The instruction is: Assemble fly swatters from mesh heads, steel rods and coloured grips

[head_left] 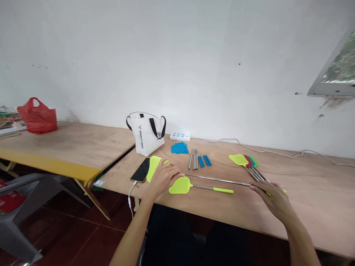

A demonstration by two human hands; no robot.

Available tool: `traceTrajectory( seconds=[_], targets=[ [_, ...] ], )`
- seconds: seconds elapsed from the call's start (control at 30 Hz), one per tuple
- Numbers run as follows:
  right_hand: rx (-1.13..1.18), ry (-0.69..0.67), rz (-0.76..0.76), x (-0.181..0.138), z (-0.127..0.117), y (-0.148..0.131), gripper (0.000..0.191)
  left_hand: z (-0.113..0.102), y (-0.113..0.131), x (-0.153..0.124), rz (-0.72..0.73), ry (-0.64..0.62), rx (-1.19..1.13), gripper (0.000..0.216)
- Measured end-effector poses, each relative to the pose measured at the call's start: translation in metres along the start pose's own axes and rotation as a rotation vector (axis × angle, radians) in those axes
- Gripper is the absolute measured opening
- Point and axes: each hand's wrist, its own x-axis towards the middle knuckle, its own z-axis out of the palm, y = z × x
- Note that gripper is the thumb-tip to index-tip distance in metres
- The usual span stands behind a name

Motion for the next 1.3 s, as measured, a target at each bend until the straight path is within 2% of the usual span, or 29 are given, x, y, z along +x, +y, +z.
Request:
traceTrajectory(
  seconds=[0.1,0.23,0.37,0.5,0.63,0.87,1.1,1.3],
  targets=[
    [0.034,-0.038,-0.066,0.008,0.012,-0.03,0.049,0.015,0.02,0.005,0.039,0.035,0.001,0.031],
    [0.04,-0.062,-0.216,0.02,0.043,-0.092,0.04,0.04,0.052,0.012,0.112,0.052,0.001,0.033],
    [-0.003,-0.041,-0.235,0.02,0.061,-0.129,0.038,0.043,0.054,0.013,0.13,0.009,-0.062,0.035],
    [-0.029,-0.05,-0.199,0.017,0.06,-0.135,0.041,0.038,0.044,0.011,0.134,-0.027,-0.067,0.035],
    [-0.004,-0.045,-0.185,0.018,0.055,-0.136,0.036,0.04,0.045,0.009,0.125,-0.014,-0.086,0.031],
    [-0.018,-0.026,-0.243,0.02,0.053,-0.137,0.031,0.038,0.049,0.009,0.107,0.015,-0.104,0.032],
    [-0.048,0.117,-0.249,0.019,0.052,-0.14,0.022,0.039,0.05,0.009,0.086,0.015,-0.117,0.032],
    [-0.072,0.169,-0.227,0.019,0.047,-0.148,0.02,0.039,0.051,0.01,0.072,0.025,-0.116,0.034]
  ],
)
